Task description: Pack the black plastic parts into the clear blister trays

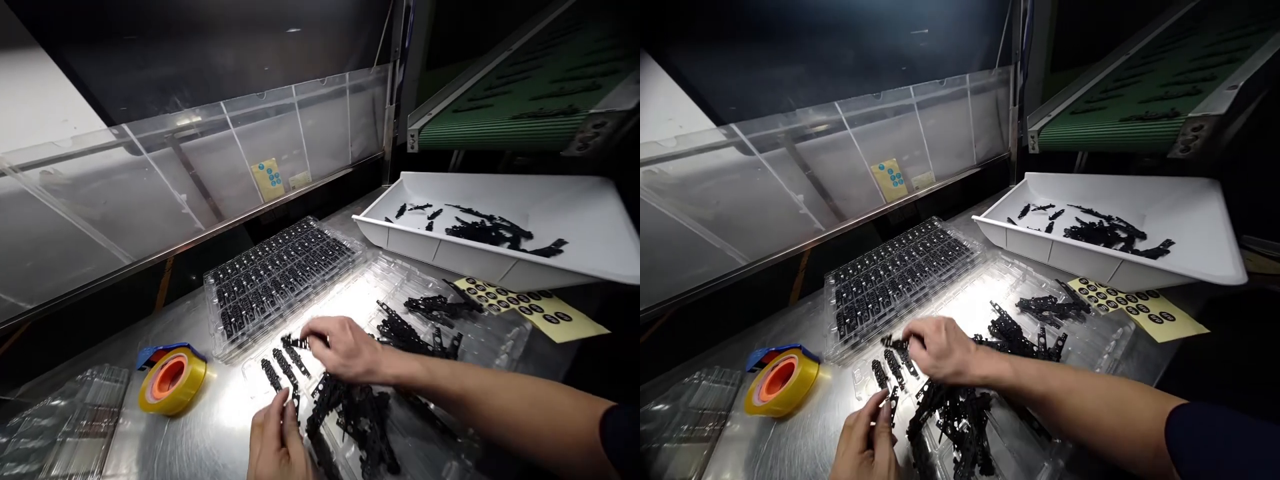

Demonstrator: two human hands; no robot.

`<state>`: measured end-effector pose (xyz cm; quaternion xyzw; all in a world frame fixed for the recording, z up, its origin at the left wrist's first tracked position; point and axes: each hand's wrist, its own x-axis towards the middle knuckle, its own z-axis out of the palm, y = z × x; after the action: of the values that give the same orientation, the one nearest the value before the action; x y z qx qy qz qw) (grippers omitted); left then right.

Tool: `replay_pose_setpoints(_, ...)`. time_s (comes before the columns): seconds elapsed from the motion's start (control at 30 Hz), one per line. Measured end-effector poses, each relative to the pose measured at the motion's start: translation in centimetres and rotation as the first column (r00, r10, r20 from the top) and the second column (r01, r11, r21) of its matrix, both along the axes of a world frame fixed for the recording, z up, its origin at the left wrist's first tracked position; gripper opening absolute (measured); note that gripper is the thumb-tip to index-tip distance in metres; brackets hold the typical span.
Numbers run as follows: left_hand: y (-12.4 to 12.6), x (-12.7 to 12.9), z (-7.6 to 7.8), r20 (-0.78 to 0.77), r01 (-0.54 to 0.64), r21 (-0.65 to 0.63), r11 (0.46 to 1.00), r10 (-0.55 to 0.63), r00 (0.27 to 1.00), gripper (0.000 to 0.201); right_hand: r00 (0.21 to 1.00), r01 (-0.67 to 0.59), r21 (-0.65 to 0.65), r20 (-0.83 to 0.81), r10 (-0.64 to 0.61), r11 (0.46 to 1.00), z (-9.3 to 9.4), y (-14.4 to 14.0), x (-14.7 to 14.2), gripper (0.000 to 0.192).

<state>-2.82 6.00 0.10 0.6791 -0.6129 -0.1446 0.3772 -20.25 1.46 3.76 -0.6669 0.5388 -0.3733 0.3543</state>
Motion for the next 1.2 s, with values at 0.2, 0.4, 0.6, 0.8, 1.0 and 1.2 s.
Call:
replay_pose_setpoints(0.2,-5.5,-1.9,2.7,0.55,0.089,0.449,0.889,-0.353,0.757,0.048,0.943,0.046,-0.247,-0.309,-0.124,0.968,-0.9,-3.2,-2.9,0.017)
replay_pose_setpoints(0.4,-8.7,-3.5,2.9,0.55,0.014,0.574,0.819,-0.398,0.734,0.046,0.778,-0.202,-0.341,-0.625,-0.061,0.918,-4.0,-3.4,-0.9,0.019)
replay_pose_setpoints(0.6,-11.0,-2.5,2.3,0.468,-0.037,0.663,0.747,-0.376,0.799,0.028,0.745,-0.335,-0.387,-0.667,-0.01,0.859,-6.3,-3.5,0.1,0.015)
replay_pose_setpoints(0.8,-11.3,-1.6,1.6,0.326,0.08,0.678,0.73,-0.397,0.858,0.028,0.736,-0.33,-0.291,-0.675,0.052,0.898,-5.7,-2.7,0.3,0.018)
replay_pose_setpoints(1.0,-9.5,-2.2,2.2,0.413,-0.069,0.547,0.834,-0.198,0.889,0.03,0.767,-0.407,-0.141,-0.589,0.254,0.902,-3.7,-2.3,-2.5,0.014)
replay_pose_setpoints(1.2,-7.7,-1.3,2.6,-0.028,0.043,0.552,0.833,-0.033,0.999,0.045,0.641,-0.579,-0.111,-0.674,0.367,0.808,-2.0,-1.3,-5.1,0.015)
